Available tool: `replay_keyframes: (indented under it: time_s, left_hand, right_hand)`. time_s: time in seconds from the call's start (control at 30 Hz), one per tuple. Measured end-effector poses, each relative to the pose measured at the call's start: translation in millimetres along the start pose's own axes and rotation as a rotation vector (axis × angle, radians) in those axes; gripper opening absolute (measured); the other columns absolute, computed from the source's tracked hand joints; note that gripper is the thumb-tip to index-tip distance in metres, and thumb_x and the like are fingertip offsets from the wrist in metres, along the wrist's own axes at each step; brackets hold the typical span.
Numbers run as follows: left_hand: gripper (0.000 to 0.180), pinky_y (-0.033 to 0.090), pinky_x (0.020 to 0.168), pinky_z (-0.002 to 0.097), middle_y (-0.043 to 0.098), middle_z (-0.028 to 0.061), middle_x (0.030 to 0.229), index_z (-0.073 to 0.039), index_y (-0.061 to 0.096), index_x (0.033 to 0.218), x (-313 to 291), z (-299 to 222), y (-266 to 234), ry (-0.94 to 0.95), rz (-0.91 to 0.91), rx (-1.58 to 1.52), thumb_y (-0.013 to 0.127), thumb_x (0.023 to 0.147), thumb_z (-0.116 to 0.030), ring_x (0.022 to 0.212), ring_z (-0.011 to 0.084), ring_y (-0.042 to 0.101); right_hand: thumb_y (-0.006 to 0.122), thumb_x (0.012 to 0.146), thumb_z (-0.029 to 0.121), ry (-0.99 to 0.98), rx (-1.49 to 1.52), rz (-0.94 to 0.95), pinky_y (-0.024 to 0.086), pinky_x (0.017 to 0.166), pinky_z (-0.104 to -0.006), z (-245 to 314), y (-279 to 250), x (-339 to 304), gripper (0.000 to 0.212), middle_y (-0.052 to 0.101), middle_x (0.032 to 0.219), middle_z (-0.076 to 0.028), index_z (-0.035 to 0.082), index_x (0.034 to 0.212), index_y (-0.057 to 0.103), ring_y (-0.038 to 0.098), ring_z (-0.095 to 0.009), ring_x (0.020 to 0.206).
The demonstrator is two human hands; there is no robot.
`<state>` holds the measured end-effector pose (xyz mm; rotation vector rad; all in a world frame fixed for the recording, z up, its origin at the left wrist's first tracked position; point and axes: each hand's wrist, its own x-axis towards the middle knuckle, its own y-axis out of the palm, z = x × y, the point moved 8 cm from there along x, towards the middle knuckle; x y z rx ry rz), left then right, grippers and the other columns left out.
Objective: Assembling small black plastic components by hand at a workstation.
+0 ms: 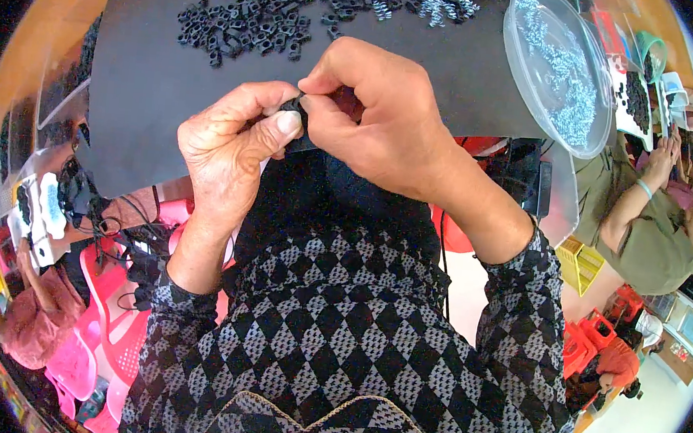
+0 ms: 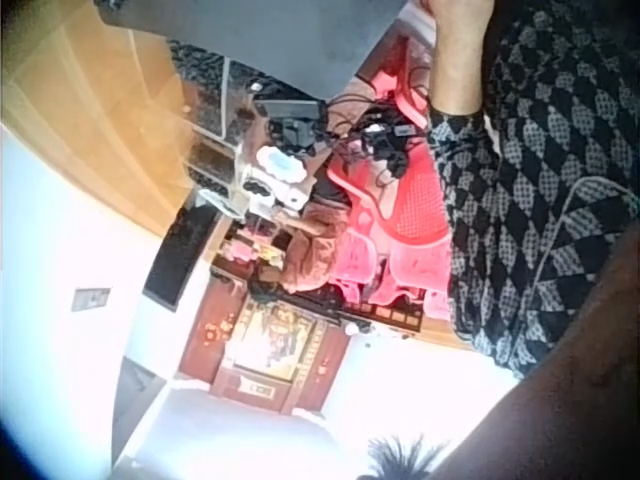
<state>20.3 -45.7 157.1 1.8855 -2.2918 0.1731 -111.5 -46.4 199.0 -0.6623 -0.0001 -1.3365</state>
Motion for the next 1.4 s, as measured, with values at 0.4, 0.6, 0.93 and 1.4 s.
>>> replay_keyframes:
  time_s: [0.4,0.6,0.93,1.4]
  left_hand:
    - [0.014,0.045,0.061,0.0209,0.061,-0.0001,0.072,0.001,0.065,0.089,-1.4,6.0,0.6,-0.039,-0.064,-0.065,0.065,0.076,0.005,0.066,0.0069,0.054]
    - [0.019,0.043,0.053,0.0187,0.064,0.0063,0.073,0.005,0.064,0.097,1.1,13.1,1.5,-0.131,-0.014,-0.307,0.068,0.083,-0.008,0.057,0.0071,0.052]
    - [0.015,0.045,0.053,0.0219,0.062,0.0068,0.071,0.007,0.062,0.093,5.6,12.2,-0.8,-0.228,-0.034,-0.457,0.066,0.082,-0.001,0.055,0.0111,0.054]
    - [0.02,0.047,0.059,0.0239,0.063,0.0082,0.074,0.008,0.064,0.1,2.6,13.7,-0.9,-0.284,0.06,-0.348,0.061,0.086,-0.006,0.061,0.0132,0.057]
  right_hand:
    - [0.058,0.074,-0.015,-0.209,-0.14,-0.018,0.042,0.055,-0.0232,9.8,4.1,-3.8,0.022,0.06,0.081,-0.009,-0.001,0.091,0.056,0.053,-0.014,0.064]
    - [0.066,0.068,-0.006,-0.314,-0.285,0.024,0.044,0.058,-0.0335,29.0,-3.2,-3.7,0.029,0.06,0.075,-0.009,0.0,0.096,0.062,0.056,-0.025,0.065]
    - [0.073,0.061,0.006,-0.445,-0.522,0.043,0.047,0.06,-0.0348,34.5,14.2,4.7,0.049,0.059,0.085,-0.012,-0.003,0.107,0.055,0.055,-0.029,0.069]
    - [0.073,0.058,0.008,-0.524,-0.596,-0.005,0.047,0.056,-0.0357,28.3,13.5,-1.0,0.052,0.058,0.083,-0.012,-0.003,0.105,0.054,0.053,-0.029,0.067]
